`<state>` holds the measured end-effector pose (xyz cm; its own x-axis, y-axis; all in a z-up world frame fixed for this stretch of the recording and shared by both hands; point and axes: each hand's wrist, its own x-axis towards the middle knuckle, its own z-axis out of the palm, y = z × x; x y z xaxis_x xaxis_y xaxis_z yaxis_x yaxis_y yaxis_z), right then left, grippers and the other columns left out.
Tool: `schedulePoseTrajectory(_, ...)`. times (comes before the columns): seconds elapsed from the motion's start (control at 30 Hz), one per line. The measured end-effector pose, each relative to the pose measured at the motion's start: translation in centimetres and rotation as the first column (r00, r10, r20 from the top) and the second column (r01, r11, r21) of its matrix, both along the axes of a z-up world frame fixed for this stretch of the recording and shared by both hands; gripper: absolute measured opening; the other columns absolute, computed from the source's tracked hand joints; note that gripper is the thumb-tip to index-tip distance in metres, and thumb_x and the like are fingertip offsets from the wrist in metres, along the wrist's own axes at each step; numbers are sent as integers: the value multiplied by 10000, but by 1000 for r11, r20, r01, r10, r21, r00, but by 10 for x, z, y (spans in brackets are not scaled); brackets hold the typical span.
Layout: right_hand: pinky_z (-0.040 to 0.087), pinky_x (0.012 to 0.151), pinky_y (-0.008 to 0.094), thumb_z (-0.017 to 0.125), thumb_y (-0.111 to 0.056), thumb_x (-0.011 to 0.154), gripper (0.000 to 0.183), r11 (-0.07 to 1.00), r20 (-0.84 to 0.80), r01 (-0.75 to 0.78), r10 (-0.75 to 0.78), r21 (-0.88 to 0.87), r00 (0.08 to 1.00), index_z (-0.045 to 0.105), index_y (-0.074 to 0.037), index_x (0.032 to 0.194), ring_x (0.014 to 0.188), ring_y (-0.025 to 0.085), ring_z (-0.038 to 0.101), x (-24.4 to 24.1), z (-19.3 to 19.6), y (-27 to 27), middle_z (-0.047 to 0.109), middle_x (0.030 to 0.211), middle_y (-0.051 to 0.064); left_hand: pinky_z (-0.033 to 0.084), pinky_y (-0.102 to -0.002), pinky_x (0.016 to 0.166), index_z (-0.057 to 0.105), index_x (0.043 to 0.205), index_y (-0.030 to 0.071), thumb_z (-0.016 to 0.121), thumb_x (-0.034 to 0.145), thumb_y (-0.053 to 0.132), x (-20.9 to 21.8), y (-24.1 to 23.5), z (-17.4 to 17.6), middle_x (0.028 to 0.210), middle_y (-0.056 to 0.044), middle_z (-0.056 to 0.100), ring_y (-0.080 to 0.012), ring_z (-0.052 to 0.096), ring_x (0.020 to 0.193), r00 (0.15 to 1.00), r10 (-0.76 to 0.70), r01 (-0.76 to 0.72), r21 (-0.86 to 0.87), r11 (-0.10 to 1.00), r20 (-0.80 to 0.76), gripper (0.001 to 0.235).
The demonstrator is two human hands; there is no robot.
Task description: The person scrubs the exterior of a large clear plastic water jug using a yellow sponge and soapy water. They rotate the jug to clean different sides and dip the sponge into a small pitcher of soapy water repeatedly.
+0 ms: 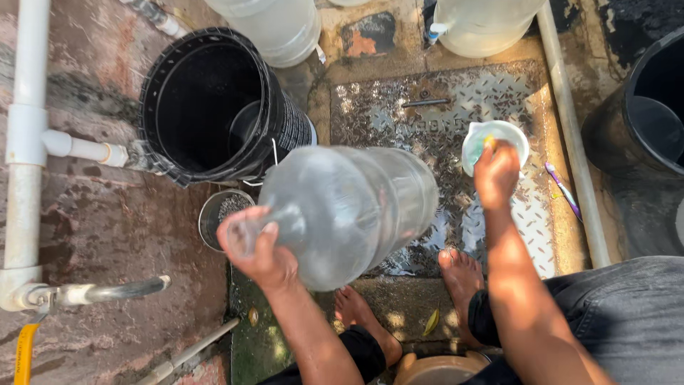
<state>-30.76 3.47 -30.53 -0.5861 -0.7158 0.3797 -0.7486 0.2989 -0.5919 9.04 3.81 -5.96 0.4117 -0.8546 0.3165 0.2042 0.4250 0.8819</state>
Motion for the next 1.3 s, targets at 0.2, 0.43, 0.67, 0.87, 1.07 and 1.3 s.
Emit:
schedulePoseTrajectory(0.2,551,926,489,684,-167,897,189,720,36,-306,365,623,930,780,-51,1011,1040,420,691,-81,-62,-78,730,1088,264,569,-311,951,646,1160,64,813,844,141,-79,-27,40,1153,-52,691,-157,681,1080,823,-211,205,70,976,528,366)
schedulePoseTrajectory(0.43,527,854,389,675,-165,1023,140,794,493,-406,157,453,856,722,-46,1080,960,283,640,-54,15,-64,683,1039,192,575,-271,907,581,1259,56,847,892,225,-83,-31,40,1134,-40,716,-117,681,982,847,-286,272,95,957,449,484)
schedulePoseTrajectory(0.67,484,1134,464,610,-155,909,499,633,287,-743,769,-216,572,540,-8,1381,1123,231,636,127,175,-17,619,1375,154,557,-279,978,556,1284,54,838,912,209,-88,-33,34,1199,-57,688,-119,672,1066,869,-255,256,57,965,425,492)
schedulePoseTrajectory(0.87,276,1179,592,713,-200,864,177,765,-129,-641,631,-66,765,595,-92,940,1426,381,447,202,227,98,562,1468,161,555,-289,953,560,1263,54,836,897,173,-88,-37,31,1186,-66,682,-126,660,1018,844,-209,223,31,974,494,474)
schedulePoseTrajectory(1.07,452,1119,448,560,-130,1072,145,903,474,-400,425,-159,771,520,-10,1144,1282,363,588,129,179,6,590,1365,199,573,-289,935,552,1230,63,827,897,176,-87,-35,24,1133,-45,677,-130,681,1013,858,-271,278,50,959,435,447)
schedulePoseTrajectory(1.3,252,1288,511,409,-89,1098,420,779,168,-605,627,-163,761,465,9,1502,1548,394,348,155,229,20,408,1621,242,573,-294,910,562,1195,56,831,879,151,-93,-33,23,1105,-48,674,-134,678,984,881,-190,196,30,980,434,426)
